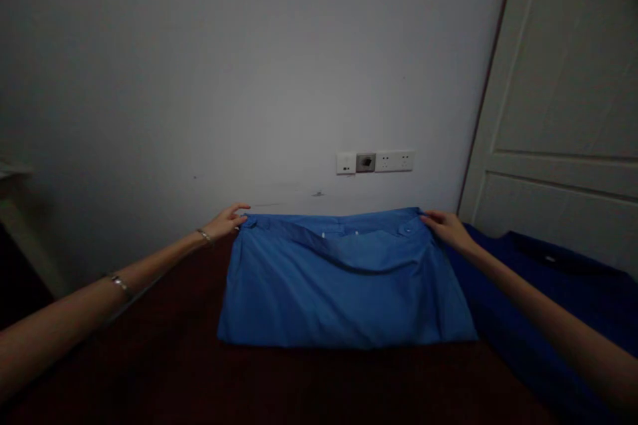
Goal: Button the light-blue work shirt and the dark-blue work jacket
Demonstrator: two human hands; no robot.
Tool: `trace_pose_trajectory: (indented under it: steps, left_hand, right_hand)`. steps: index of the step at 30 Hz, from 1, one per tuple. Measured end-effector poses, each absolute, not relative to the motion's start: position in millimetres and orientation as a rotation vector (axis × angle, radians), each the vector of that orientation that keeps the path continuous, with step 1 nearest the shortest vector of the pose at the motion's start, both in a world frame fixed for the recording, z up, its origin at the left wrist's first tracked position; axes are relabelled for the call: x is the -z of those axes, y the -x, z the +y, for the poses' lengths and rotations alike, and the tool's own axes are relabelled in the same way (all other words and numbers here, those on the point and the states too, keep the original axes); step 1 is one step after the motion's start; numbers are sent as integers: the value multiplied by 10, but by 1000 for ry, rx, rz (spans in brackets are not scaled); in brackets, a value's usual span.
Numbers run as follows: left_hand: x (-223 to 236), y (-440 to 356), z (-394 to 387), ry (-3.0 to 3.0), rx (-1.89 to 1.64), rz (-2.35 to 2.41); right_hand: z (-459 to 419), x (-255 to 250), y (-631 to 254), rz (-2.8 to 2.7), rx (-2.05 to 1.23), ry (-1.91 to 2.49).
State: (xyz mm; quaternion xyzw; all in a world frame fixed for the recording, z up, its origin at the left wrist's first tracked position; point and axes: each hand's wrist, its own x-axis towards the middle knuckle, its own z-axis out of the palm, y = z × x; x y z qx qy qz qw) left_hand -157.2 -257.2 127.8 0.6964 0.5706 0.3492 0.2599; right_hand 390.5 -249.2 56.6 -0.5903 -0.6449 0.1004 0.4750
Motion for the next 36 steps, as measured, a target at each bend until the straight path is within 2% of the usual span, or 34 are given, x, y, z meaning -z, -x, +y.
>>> trace_pose_trajectory:
  steps: [6,9,12,19,26,33,36]
  left_hand:
    - [-249,1543,-1941,-1921,-543,1835]
    - [160,1494,-1843,-1987,-488,1786]
    - [352,1523,-1791,-1980,-456,1799]
    - [357,1685,-1733,-1882,-519,1854]
    - [165,1723,-1744,-1723,-571,1817]
    - [-46,1829,-1675,-1570,-662,1549]
    - [-25,1843,-1498,-1578,-709,1570]
  right_hand:
    - [-1920,343,-3692,-1826,-154,1723]
    - [-1933,573,-3589,-1982,-156,1745]
    - [-1988,634,-3570,-2100,-216,1713]
    - [-1977,601,-3743,-2149,-329,1550]
    - [-1903,459,-3932,-2076,-580,1406]
    - [-1711,389,-4170,-1678,-967,1337]
    - [-1567,418,-4159,-1503,-1005,1377]
